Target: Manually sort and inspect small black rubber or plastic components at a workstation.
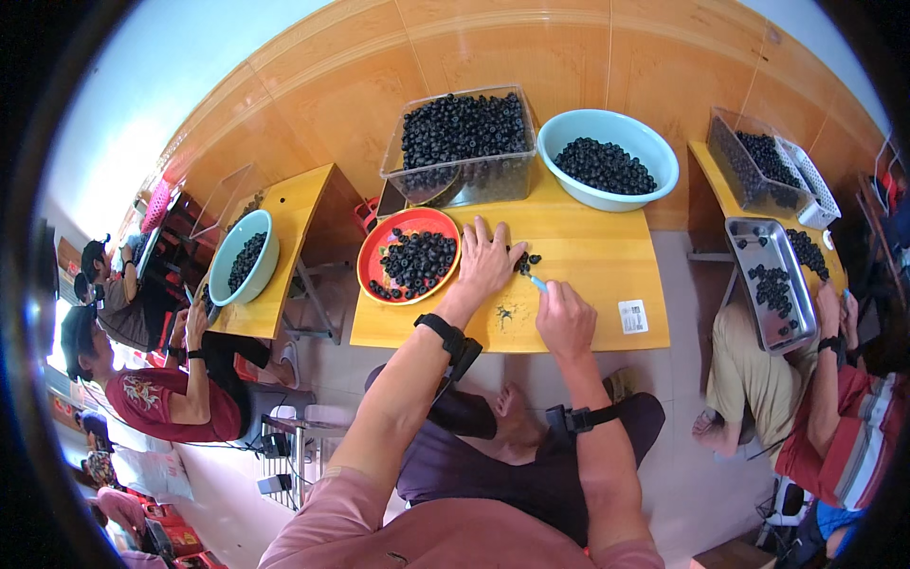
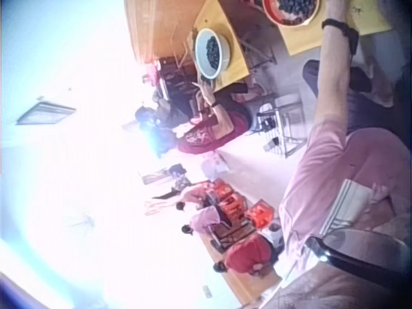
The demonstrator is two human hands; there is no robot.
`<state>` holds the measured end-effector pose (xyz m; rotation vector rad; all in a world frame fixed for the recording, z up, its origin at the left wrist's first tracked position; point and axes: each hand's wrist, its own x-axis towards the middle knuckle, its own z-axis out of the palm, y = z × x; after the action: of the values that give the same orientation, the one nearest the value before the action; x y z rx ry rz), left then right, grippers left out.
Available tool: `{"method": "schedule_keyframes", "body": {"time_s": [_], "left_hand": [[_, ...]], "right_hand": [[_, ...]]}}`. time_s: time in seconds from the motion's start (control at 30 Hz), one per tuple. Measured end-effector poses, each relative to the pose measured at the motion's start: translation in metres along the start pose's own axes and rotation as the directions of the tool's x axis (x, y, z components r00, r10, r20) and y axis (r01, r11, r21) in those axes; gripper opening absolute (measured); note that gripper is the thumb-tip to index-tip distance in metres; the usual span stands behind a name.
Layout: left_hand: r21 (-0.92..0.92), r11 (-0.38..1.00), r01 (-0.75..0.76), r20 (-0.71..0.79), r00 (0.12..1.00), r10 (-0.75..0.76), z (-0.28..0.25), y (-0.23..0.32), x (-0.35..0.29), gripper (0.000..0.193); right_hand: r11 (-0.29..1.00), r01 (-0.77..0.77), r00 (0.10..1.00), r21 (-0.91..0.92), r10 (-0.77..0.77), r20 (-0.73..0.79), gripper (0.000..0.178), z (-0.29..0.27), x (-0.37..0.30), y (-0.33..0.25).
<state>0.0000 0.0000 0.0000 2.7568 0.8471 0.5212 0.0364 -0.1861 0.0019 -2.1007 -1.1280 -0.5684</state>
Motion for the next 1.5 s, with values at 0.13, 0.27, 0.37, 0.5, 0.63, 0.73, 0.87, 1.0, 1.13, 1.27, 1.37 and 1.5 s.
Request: {"method": "schedule_keyframes", "body": {"time_s": [0.13, 0.27, 0.37, 0.5, 0.63, 0.73, 0.87, 1.0, 1.13, 1.27, 1.37, 1.5], "left_hand": [[0.042, 0.998, 0.041, -0.003, 0.999, -0.041, -0.001, 0.001, -0.004, 0.07], [0.025, 0.998, 0.05, 0.02, 0.999, -0.051, -0.015, 0.024, -0.014, 0.067], [-0.062, 0.998, -0.025, 0.03, 0.999, 0.027, -0.025, 0.029, -0.025, 0.065], [0.013, 0.997, -0.074, -0.179, 0.981, 0.075, -0.02, 0.009, -0.038, 0.062], [0.04, 0.989, -0.139, -0.198, 0.97, 0.145, -0.013, 0.006, -0.048, 0.057], [-0.081, 0.991, -0.107, -0.071, 0.992, 0.101, -0.021, 0.018, -0.057, 0.058], [-0.063, 0.985, -0.161, -0.107, 0.982, 0.153, -0.028, 0.023, -0.057, 0.058], [-0.029, 0.989, -0.147, -0.031, 0.989, 0.146, -0.021, 0.007, -0.035, 0.059], [-0.129, 0.978, -0.164, 0.14, 0.973, 0.182, -0.028, 0.008, -0.043, 0.058], [-0.232, 0.941, -0.248, 0.004, 0.967, 0.255, -0.038, 0.011, -0.065, 0.047], [-0.356, 0.929, -0.099, -0.122, 0.991, 0.059, -0.043, 0.001, -0.08, 0.042], [-0.36, 0.932, -0.037, -0.192, 0.981, -0.035, -0.043, -0.012, -0.104, 0.038]], "right_hand": [[1.0, -0.002, 1.0, 0.02, 0.002, 0.005, 0.01, 0.0, -0.003, -0.006], [1.0, -0.002, 1.0, 0.012, 0.002, -0.005, 0.009, 0.0, -0.003, -0.002], [1.0, -0.001, 1.0, 0.019, 0.002, -0.007, 0.009, -0.002, -0.002, 0.002], [0.999, 0.003, 1.0, 0.054, -0.002, -0.009, 0.009, -0.002, 0.0, 0.0], [0.996, -0.008, 1.0, 0.084, 0.01, -0.03, 0.009, 0.0, 0.001, 0.001], [0.996, -0.033, 0.998, 0.088, 0.037, -0.045, 0.009, 0.001, -0.001, 0.006], [0.993, -0.067, 0.996, 0.093, 0.071, -0.046, 0.009, -0.001, -0.001, 0.006], [0.991, -0.064, 0.994, 0.12, 0.074, -0.077, 0.009, 0.0, 0.0, 0.004], [0.985, -0.123, 0.989, 0.122, 0.132, -0.063, 0.01, 0.001, -0.002, 0.009], [0.986, -0.154, 0.988, 0.064, 0.153, 0.014, 0.011, 0.002, -0.001, 0.011], [0.986, -0.157, 0.986, 0.049, 0.154, 0.062, 0.012, 0.004, -0.001, 0.011], [0.988, -0.147, 0.985, 0.05, 0.141, 0.097, 0.012, 0.002, -0.001, 0.008]]}}
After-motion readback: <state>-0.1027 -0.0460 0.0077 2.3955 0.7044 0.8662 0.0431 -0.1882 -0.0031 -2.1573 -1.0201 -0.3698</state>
